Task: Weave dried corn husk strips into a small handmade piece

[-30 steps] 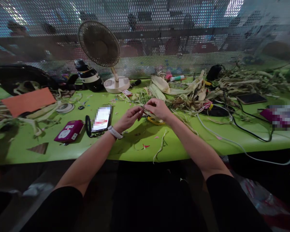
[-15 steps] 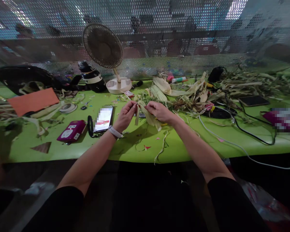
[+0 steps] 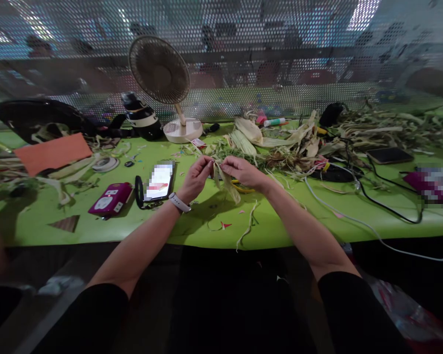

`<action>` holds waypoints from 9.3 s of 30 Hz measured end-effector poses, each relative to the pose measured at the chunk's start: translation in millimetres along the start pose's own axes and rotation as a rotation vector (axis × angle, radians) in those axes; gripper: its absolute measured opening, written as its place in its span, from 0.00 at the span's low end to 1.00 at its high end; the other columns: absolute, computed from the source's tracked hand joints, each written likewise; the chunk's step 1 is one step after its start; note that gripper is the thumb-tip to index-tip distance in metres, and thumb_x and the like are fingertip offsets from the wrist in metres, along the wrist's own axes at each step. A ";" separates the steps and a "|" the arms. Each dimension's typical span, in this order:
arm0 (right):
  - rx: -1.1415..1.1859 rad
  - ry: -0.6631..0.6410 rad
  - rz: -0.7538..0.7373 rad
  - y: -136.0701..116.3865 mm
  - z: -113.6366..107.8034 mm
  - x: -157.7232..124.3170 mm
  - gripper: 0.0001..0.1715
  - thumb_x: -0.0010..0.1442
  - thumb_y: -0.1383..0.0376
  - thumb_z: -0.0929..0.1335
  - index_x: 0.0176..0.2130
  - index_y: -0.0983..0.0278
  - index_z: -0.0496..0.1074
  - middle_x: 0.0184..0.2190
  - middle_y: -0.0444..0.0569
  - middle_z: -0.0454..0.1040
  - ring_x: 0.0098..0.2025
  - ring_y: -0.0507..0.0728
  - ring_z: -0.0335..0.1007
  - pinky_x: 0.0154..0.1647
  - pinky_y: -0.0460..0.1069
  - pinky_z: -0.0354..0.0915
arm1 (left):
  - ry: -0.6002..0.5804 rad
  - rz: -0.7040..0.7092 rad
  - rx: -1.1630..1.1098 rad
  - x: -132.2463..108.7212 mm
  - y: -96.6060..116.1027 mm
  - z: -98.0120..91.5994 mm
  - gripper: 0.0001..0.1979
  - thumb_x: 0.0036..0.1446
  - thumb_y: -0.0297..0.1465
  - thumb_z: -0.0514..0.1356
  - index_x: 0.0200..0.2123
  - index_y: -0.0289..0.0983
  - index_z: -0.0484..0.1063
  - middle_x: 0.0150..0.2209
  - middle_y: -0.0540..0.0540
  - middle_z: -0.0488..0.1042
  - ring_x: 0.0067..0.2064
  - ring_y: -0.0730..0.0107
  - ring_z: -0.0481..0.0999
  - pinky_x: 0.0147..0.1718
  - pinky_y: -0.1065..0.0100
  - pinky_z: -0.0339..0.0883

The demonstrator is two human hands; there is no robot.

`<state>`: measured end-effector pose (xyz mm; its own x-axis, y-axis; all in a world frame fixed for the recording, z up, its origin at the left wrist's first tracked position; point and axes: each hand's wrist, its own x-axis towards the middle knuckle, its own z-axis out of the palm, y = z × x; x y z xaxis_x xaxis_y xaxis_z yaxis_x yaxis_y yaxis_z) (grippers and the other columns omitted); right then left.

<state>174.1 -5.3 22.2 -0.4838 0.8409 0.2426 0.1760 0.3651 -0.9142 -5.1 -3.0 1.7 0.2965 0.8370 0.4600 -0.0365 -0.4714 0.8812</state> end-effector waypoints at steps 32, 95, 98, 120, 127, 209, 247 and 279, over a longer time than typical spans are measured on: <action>-0.433 0.269 -0.319 11.6 -14.8 2.8 0.08 0.62 0.61 0.66 0.37 0.64 0.70 0.32 0.48 0.74 0.35 0.55 0.69 0.40 0.51 0.64 | -0.029 -0.349 -0.462 1.3 1.1 1.3 0.13 0.52 0.39 0.66 0.32 0.34 0.75 0.16 0.58 0.53 0.18 0.83 0.49 0.19 0.73 0.42; -0.232 0.199 0.009 -0.2 -1.6 -1.5 0.23 0.57 0.47 0.66 0.28 0.64 0.69 0.27 0.45 0.69 0.31 0.53 0.62 0.35 0.50 0.60 | 0.237 -0.507 -0.834 1.4 1.1 14.7 0.01 0.52 0.25 0.66 0.29 0.33 0.78 0.29 0.48 0.79 0.30 0.78 0.76 0.37 0.73 0.68; -0.103 0.149 0.040 1.5 0.9 -0.6 0.25 0.53 0.44 0.69 0.28 0.64 0.68 0.25 0.43 0.67 0.29 0.51 0.60 0.34 0.49 0.59 | 0.232 -0.500 -0.807 1.9 -0.2 14.0 0.01 0.52 0.25 0.66 0.30 0.33 0.78 0.28 0.49 0.79 0.28 0.79 0.75 0.35 0.74 0.68; 0.118 0.223 0.158 7.3 -4.9 3.3 0.26 0.55 0.43 0.67 0.26 0.63 0.72 0.28 0.48 0.75 0.35 0.56 0.70 0.43 0.53 0.66 | 0.082 -0.582 -0.798 -1.6 9.2 12.5 0.03 0.50 0.26 0.68 0.28 0.33 0.78 0.28 0.49 0.79 0.28 0.79 0.75 0.33 0.73 0.69; 0.301 0.276 0.279 2.1 7.4 3.7 0.22 0.47 0.49 0.75 0.24 0.63 0.71 0.23 0.43 0.73 0.28 0.51 0.67 0.34 0.48 0.66 | 0.013 -0.662 -0.723 -4.9 8.0 16.2 0.04 0.47 0.25 0.70 0.26 0.32 0.78 0.25 0.49 0.77 0.24 0.81 0.73 0.30 0.75 0.68; -1.007 -0.020 -0.245 -30.6 9.3 -22.9 0.13 0.63 0.66 0.62 0.29 0.64 0.72 0.28 0.50 0.75 0.31 0.54 0.64 0.32 0.48 0.51 | 0.133 -0.271 -0.664 -5.6 4.0 18.0 0.20 0.38 0.30 0.75 0.37 0.38 0.74 0.28 0.54 0.78 0.34 0.76 0.78 0.42 0.71 0.67; 0.344 0.119 0.222 -11.7 4.5 -4.7 0.21 0.44 0.52 0.77 0.30 0.64 0.73 0.13 0.36 0.63 0.15 0.45 0.54 0.17 0.44 0.54 | -0.288 -0.433 -0.610 -16.4 -6.9 23.9 0.12 0.44 0.36 0.73 0.34 0.39 0.82 0.36 0.45 0.82 0.37 0.72 0.77 0.45 0.66 0.68; -0.269 -0.108 -0.127 -11.6 -21.0 -3.5 0.25 0.57 0.45 0.68 0.29 0.66 0.72 0.28 0.47 0.71 0.32 0.52 0.64 0.36 0.48 0.59 | -0.374 -0.413 -0.475 -3.2 3.2 -5.4 0.23 0.38 0.29 0.75 0.36 0.35 0.69 0.29 0.51 0.76 0.32 0.74 0.77 0.41 0.68 0.72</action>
<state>191.7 -4.1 38.8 -0.6026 0.7395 0.3001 0.3221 0.5694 -0.7563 -11.3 -5.6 3.7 0.6787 0.7293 0.0869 -0.2358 0.1043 0.9662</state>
